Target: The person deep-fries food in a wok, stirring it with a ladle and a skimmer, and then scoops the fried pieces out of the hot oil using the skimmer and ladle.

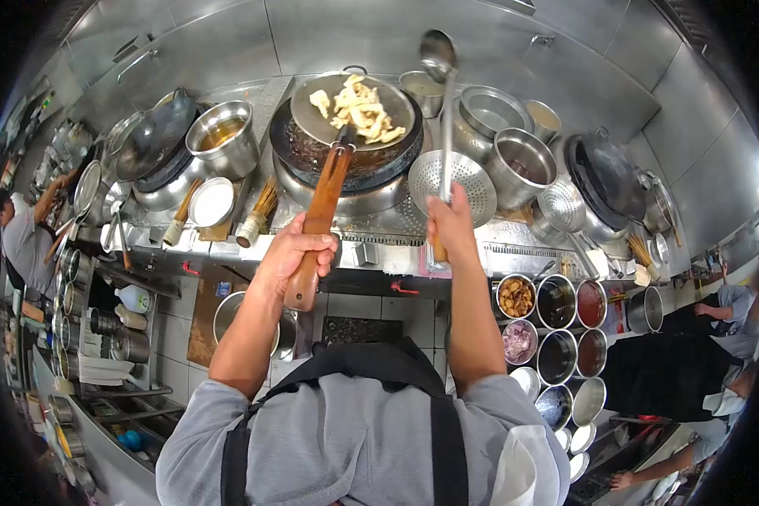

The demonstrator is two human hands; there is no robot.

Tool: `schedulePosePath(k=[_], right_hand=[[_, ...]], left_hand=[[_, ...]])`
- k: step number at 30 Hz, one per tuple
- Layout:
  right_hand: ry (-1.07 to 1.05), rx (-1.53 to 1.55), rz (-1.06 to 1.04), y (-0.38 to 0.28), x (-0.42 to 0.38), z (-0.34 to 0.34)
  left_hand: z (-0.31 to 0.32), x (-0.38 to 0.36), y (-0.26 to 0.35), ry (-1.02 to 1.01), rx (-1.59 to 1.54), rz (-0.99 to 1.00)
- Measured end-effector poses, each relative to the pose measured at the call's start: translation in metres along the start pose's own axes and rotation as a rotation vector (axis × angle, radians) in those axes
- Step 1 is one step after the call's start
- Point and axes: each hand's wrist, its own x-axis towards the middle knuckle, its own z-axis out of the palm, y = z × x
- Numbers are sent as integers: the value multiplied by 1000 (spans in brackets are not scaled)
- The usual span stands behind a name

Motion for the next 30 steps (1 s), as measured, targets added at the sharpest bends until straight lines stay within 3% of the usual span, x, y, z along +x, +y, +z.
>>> schedulePosePath(k=[4,10,12,15,18,21,22,25,27,30], right_hand=[[114,24,70,20,-39,-50],[109,474,324,34,-77,-84],[115,582,389,48,-78,-99],[100,400,402,59,-90,-111],[29,274,421,74,-107,-149],[198,-745,186,96,-121,-154],[219,-896,69,100,-124,-153],[245,-745,53,89,-120,-142],[186,-652,164,59,-119,-129],[81,-316,159,32,-106,-105]], left_hand=[[24,3,-11,-52,201,-38],[49,16,-55,-57,711,-128],[37,27,-85,-6,988,-3],[49,23,-90,69,1263,83],[48,21,-89,109,1242,146],[51,17,-75,146,1081,123],[53,14,-67,155,969,76],[51,5,-45,191,706,96],[47,-5,-21,238,635,116],[21,-12,30,316,797,122]])
